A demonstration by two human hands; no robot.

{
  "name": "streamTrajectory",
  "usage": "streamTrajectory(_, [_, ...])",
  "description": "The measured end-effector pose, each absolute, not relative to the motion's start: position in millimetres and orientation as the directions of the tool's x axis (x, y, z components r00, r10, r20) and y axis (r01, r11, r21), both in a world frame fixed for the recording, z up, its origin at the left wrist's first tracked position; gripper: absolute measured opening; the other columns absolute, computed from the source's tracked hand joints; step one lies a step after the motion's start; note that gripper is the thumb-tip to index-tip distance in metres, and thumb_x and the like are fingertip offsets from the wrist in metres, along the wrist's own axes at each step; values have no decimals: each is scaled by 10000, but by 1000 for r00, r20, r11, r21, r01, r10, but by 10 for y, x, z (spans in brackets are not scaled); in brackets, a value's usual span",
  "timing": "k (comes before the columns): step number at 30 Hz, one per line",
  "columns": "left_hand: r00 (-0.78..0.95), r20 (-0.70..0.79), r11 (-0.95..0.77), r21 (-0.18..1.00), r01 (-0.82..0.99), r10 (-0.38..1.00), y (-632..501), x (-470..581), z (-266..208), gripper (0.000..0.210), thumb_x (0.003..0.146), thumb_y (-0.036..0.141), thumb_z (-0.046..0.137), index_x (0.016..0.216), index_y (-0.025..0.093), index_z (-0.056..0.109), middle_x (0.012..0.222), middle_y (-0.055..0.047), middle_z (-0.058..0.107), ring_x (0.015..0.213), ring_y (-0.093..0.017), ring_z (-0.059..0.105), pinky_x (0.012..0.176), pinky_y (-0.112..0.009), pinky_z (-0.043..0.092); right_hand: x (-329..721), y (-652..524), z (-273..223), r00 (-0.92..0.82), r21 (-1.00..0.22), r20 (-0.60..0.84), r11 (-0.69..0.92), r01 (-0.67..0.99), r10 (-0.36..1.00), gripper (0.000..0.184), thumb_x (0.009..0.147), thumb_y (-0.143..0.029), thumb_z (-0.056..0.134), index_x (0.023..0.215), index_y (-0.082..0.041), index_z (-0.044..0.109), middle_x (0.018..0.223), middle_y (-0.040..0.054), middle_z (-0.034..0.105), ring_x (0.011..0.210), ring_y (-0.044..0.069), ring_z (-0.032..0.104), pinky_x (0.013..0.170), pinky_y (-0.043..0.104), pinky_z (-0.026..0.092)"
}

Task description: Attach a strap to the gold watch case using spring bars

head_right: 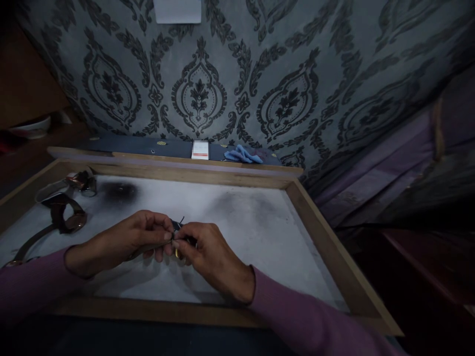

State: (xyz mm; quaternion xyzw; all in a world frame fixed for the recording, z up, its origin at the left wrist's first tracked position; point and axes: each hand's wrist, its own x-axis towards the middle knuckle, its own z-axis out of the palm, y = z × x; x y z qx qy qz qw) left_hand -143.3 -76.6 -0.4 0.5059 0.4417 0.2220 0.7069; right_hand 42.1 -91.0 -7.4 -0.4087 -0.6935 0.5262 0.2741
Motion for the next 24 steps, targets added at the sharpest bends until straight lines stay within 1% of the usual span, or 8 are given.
streamTrajectory(6, [521, -396, 392, 911, 124, 756, -773, -1429, 13, 189, 718, 301, 669, 742, 145, 566, 628, -16, 681, 480, -85, 568, 425, -191, 300, 419, -907, -53, -506, -934, -19, 166, 317, 862, 157, 844, -92, 568, 711, -138, 637, 641, -16, 599, 512, 73, 528, 497, 187, 425])
streamTrajectory(10, [523, -403, 395, 909, 134, 751, -769, -1428, 15, 190, 713, 298, 675, 741, 145, 566, 618, -13, 678, 484, -88, 569, 429, -192, 303, 425, -907, -90, -523, -935, 1, 186, 301, 852, 160, 842, -95, 562, 706, -139, 634, 642, -16, 589, 510, 73, 532, 485, 180, 421])
streamTrajectory(20, [542, -407, 383, 909, 162, 735, -755, -1420, -3, 162, 715, 265, 669, 724, 143, 562, 588, -5, 670, 473, -86, 576, 431, -188, 304, 409, -915, -95, -526, -927, -57, 151, 343, 848, 193, 852, -88, 535, 685, -134, 618, 596, -14, 577, 483, 76, 518, 467, 184, 395])
streamTrajectory(24, [546, -406, 394, 907, 147, 732, -749, -1419, -19, 166, 713, 262, 674, 725, 142, 560, 585, -5, 671, 467, -83, 573, 432, -185, 304, 412, -919, -94, -529, -926, -55, 155, 345, 847, 203, 856, -79, 530, 678, -134, 611, 577, -21, 565, 482, 75, 518, 470, 182, 395])
